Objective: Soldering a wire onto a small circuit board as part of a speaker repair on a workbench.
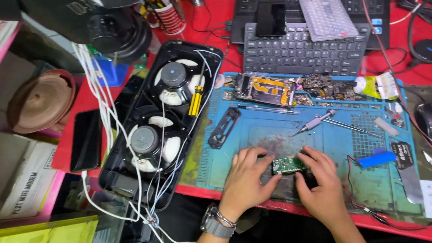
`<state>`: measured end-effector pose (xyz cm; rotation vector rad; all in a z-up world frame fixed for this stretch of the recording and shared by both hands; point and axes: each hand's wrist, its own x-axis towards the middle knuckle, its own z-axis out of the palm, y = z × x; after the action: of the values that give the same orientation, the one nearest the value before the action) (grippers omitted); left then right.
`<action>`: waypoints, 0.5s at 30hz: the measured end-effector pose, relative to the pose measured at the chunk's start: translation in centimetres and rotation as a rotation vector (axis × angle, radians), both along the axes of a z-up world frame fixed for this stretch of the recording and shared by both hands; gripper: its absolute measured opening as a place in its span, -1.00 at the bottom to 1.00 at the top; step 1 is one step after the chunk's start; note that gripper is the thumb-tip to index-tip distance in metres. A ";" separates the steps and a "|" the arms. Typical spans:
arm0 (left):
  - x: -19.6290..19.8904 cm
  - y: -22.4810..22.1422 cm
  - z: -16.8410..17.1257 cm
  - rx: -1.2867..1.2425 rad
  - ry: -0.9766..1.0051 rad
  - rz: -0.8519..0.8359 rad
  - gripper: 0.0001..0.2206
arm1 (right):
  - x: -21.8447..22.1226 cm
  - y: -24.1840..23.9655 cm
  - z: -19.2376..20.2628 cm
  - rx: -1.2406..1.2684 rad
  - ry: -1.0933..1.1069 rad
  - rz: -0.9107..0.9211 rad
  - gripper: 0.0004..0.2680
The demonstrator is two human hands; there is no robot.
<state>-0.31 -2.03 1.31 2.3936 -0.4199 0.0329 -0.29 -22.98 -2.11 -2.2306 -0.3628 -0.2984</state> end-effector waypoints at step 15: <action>0.1 0.1 -0.1 -0.011 -0.014 -0.012 -0.55 | -0.1 0.2 -0.1 0.002 -0.027 0.029 -0.69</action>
<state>-0.20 -1.94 1.19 2.3810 -0.4396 0.0469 -0.40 -22.80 -2.20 -2.2195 -0.4090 -0.3138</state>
